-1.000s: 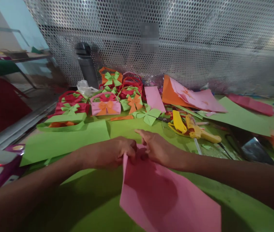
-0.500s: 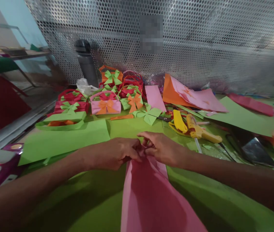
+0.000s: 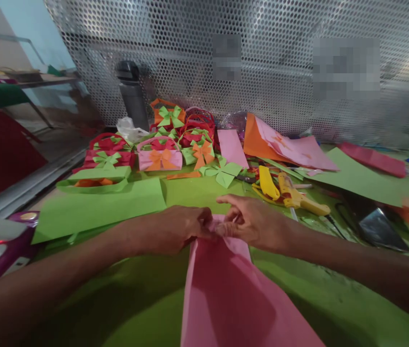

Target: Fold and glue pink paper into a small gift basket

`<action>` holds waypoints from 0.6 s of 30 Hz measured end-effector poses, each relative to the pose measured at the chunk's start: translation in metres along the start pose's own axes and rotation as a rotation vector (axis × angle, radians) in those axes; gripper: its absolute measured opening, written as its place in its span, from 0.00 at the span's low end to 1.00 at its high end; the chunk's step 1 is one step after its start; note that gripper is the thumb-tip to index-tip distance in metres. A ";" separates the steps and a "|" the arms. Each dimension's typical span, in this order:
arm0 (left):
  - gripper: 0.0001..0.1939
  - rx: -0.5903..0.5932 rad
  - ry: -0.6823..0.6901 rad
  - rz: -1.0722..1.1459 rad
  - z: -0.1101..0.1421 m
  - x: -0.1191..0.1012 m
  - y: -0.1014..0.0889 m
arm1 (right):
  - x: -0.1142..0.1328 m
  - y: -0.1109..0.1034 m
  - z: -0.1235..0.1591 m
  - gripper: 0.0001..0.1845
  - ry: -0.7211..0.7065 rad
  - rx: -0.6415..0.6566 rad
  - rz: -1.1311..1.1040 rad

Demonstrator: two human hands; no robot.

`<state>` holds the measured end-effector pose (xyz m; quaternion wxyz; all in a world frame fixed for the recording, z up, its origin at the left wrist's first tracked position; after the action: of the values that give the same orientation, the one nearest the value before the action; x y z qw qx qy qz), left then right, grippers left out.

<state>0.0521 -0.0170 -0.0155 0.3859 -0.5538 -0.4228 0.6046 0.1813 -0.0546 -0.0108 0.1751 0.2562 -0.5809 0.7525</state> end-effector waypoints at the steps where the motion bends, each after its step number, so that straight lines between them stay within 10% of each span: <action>1: 0.17 0.023 -0.015 -0.010 0.000 -0.001 0.000 | 0.001 0.000 0.003 0.38 0.012 0.035 0.012; 18: 0.17 0.047 -0.011 0.128 0.001 -0.002 -0.001 | 0.000 0.003 0.001 0.31 0.239 0.267 0.061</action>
<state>0.0518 -0.0189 -0.0138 0.3567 -0.5672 -0.3744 0.6410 0.1795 -0.0567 -0.0128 0.1843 0.1683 -0.4584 0.8530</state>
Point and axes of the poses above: each hand's wrist, its own z-axis away from the middle knuckle, its own y-axis out of the palm, x = y × z, the point moved 5 cm from there along -z, towards the middle knuckle, and after that the axes turned 8 degrees about z, right-handed, at the moved point
